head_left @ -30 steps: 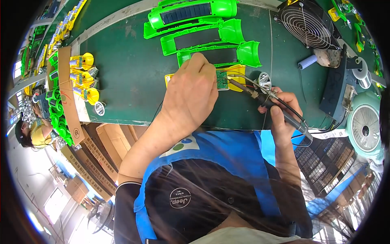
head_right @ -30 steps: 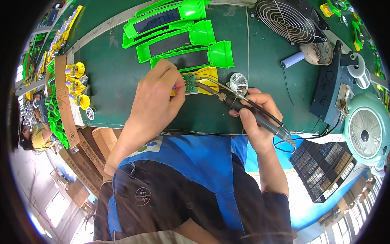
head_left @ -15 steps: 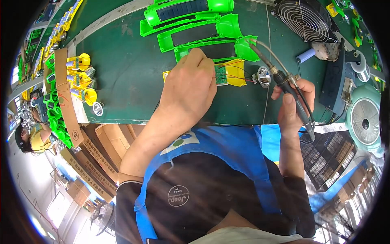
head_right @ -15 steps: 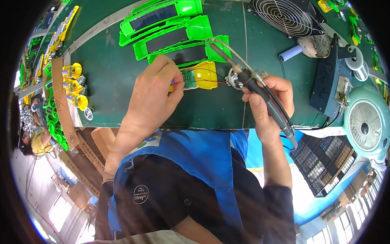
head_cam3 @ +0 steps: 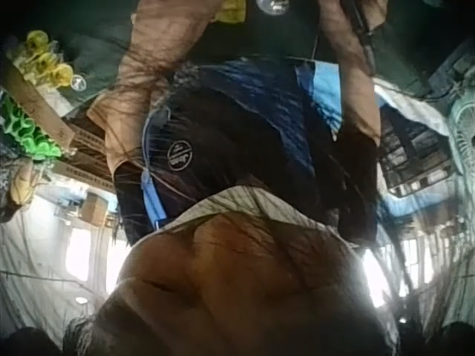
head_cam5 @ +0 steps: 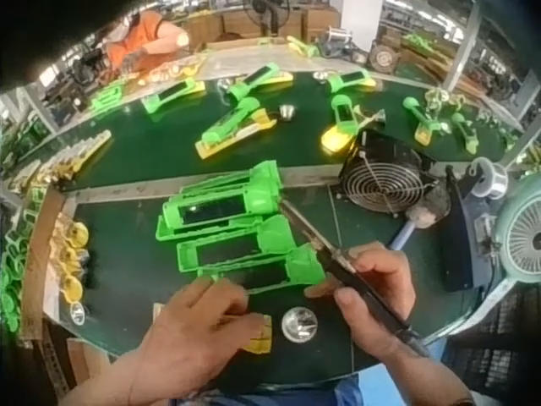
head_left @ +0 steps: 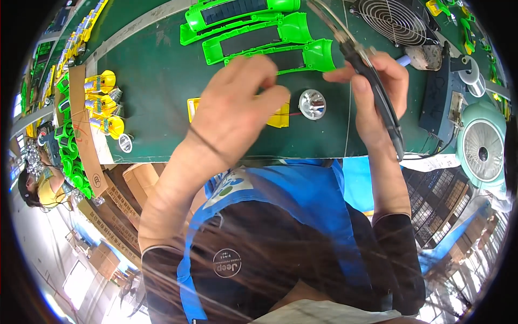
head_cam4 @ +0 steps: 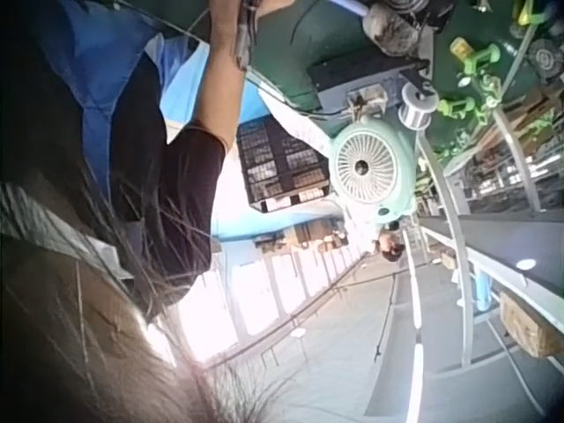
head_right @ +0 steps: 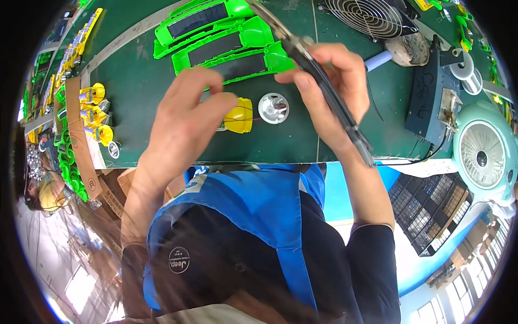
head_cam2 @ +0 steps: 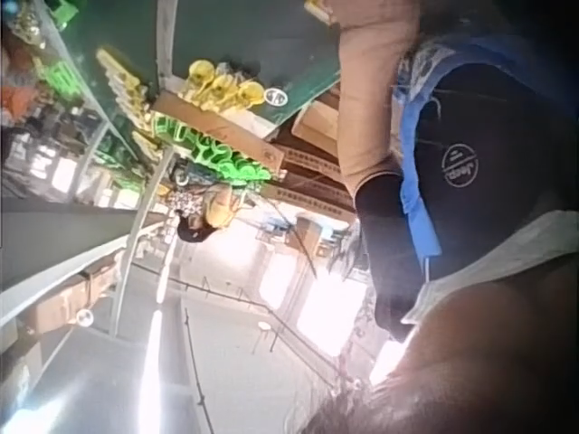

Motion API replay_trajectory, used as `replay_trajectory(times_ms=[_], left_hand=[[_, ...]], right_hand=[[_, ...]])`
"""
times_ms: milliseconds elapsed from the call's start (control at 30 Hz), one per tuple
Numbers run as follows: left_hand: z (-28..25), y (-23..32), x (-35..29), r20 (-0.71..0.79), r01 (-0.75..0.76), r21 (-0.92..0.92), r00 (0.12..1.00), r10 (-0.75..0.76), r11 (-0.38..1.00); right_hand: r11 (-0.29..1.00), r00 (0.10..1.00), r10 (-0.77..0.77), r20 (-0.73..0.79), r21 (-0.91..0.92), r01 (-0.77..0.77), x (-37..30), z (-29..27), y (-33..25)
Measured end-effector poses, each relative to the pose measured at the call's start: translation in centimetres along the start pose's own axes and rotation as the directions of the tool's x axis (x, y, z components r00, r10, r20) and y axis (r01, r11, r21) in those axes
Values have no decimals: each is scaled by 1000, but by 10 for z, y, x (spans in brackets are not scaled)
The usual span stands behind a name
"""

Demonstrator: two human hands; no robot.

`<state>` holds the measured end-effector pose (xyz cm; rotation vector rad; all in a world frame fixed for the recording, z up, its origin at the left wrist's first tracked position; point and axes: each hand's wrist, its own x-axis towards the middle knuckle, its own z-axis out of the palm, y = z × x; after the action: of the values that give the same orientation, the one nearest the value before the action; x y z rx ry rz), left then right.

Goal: Soldering wires to circuit boards and assembling internal components into plastic flashlight casings on an assembly line.

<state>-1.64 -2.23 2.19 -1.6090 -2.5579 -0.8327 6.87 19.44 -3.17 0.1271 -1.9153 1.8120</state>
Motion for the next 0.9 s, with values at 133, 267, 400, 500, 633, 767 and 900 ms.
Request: replay_trajectory(times_ms=[133,267,400,500,633,767,900], left_hand=[[18,12,16,209,-125,193,974,83,973],[31,-1,14,153,-156,128,979,136,979],[37,-8,2,-76,-30,-117,997,21,993],[35,-2,6,106,-93,41,991,88,995],[31,-4,9,153,-160,88,977,145,983],[26,-19,-6,-168,98,-488,965,-203,867],[26,-17,-14,-46,278,-865,786,-616,418]], right_hand=[[998,998,-67,16,1,67,14,9,6],[972,973,-230,-22,36,231,25,25,24],[947,951,-303,63,-94,308,42,37,38],[962,963,-266,38,-55,268,42,38,36],[961,964,-260,57,-84,264,44,38,34],[916,934,-298,195,-215,338,40,31,46],[885,894,-296,336,-254,389,19,15,39]])
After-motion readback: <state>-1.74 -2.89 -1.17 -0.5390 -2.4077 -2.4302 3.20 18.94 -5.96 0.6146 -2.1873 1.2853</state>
